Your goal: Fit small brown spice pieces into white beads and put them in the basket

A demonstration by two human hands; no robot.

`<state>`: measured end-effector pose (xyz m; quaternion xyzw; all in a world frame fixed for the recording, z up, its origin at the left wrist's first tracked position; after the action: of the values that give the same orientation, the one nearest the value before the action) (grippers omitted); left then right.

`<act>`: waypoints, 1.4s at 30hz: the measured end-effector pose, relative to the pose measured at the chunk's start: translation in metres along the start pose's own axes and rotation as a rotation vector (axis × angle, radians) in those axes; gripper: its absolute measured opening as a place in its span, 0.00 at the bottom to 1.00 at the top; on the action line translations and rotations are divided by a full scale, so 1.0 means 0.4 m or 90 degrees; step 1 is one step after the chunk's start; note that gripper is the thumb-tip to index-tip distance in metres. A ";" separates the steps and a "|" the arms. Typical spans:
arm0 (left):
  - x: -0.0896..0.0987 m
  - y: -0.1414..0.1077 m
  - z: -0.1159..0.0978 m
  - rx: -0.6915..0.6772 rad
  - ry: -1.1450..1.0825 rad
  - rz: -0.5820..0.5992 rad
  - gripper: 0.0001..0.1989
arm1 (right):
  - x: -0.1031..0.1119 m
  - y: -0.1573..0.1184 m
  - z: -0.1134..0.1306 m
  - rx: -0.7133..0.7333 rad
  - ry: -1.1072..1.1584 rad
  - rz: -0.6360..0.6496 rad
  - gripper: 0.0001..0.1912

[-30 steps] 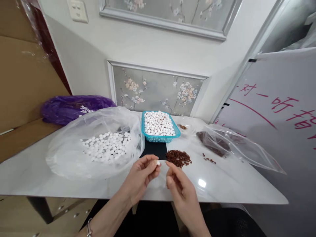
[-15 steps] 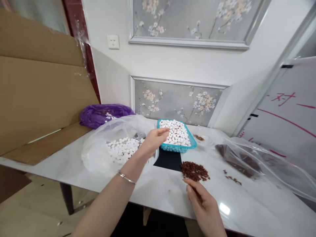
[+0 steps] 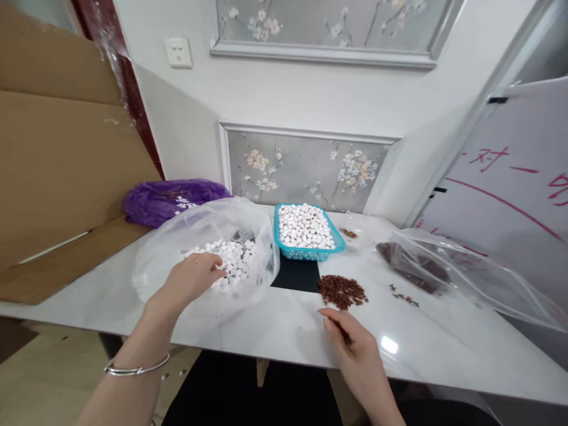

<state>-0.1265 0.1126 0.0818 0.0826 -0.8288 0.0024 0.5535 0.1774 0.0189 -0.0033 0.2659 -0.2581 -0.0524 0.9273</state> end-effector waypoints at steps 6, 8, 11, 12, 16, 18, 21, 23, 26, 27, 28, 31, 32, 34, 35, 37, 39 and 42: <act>-0.040 0.016 -0.017 -0.009 0.075 0.029 0.09 | 0.050 0.000 -0.037 -0.078 -0.017 -0.055 0.14; -0.030 0.016 -0.022 -0.014 0.073 0.000 0.12 | 0.085 -0.002 -0.069 -0.104 -0.086 -0.110 0.14; 0.001 0.006 -0.036 -0.040 0.015 -0.088 0.13 | 0.104 0.007 -0.089 -0.081 -0.167 -0.101 0.13; 0.011 0.000 -0.043 -0.049 -0.018 -0.118 0.13 | 0.100 0.012 -0.088 -0.067 -0.187 -0.083 0.12; 0.025 -0.046 -0.079 -0.060 -0.226 -0.173 0.13 | 0.080 0.032 -0.072 -0.045 -0.256 -0.056 0.10; -0.003 -0.078 -0.110 -0.055 -0.374 -0.110 0.13 | 0.073 0.039 -0.070 -0.050 -0.272 -0.063 0.09; -0.088 -0.135 -0.177 -0.045 -0.610 0.100 0.14 | 0.068 0.045 -0.074 -0.055 -0.284 -0.063 0.09; -0.154 -0.174 -0.221 -0.026 -0.723 0.254 0.12 | 0.071 0.046 -0.077 -0.056 -0.282 -0.067 0.09; -0.242 -0.219 -0.259 0.043 -0.856 0.442 0.07 | 0.082 0.041 -0.078 -0.057 -0.269 -0.090 0.09; -0.266 -0.228 -0.264 0.075 -0.894 0.491 0.07 | 0.086 0.039 -0.078 -0.059 -0.262 -0.099 0.10; -0.287 -0.235 -0.266 0.110 -0.927 0.530 0.06 | 0.088 0.036 -0.078 -0.061 -0.256 -0.108 0.10; -0.328 -0.240 -0.259 0.195 -0.991 0.584 0.08 | 0.088 0.031 -0.074 -0.072 -0.230 -0.128 0.09; -0.335 -0.238 -0.255 0.212 -1.005 0.588 0.08 | 0.084 0.030 -0.072 -0.078 -0.201 -0.132 0.10; -0.340 -0.234 -0.252 0.226 -1.035 0.592 0.08 | 0.068 0.029 -0.060 -0.093 -0.102 -0.126 0.10; -0.341 -0.232 -0.252 0.228 -1.050 0.595 0.07 | 0.057 0.029 -0.050 -0.098 -0.039 -0.118 0.09; -0.340 -0.228 -0.252 0.229 -1.080 0.599 0.06 | 0.034 0.030 -0.021 -0.101 0.079 -0.097 0.08; -0.336 -0.226 -0.253 0.225 -1.100 0.594 0.04 | 0.013 0.030 0.009 -0.109 0.181 -0.084 0.07; -0.332 -0.226 -0.255 0.209 -1.104 0.596 0.03 | -0.020 0.026 0.037 -0.139 0.335 -0.052 0.05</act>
<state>0.0292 0.0512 -0.0087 -0.2035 -0.8847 0.2740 -0.3175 0.1626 0.0227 0.0095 0.1792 0.0092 -0.0462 0.9827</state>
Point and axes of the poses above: each hand's wrist, its own y-axis towards the middle knuckle, its own x-axis out of the back of the hand, z = x × y, the point moved 6 cm from there along y, towards the middle knuckle, and after that the axes turned 11 degrees about x, right-handed, at the moved point
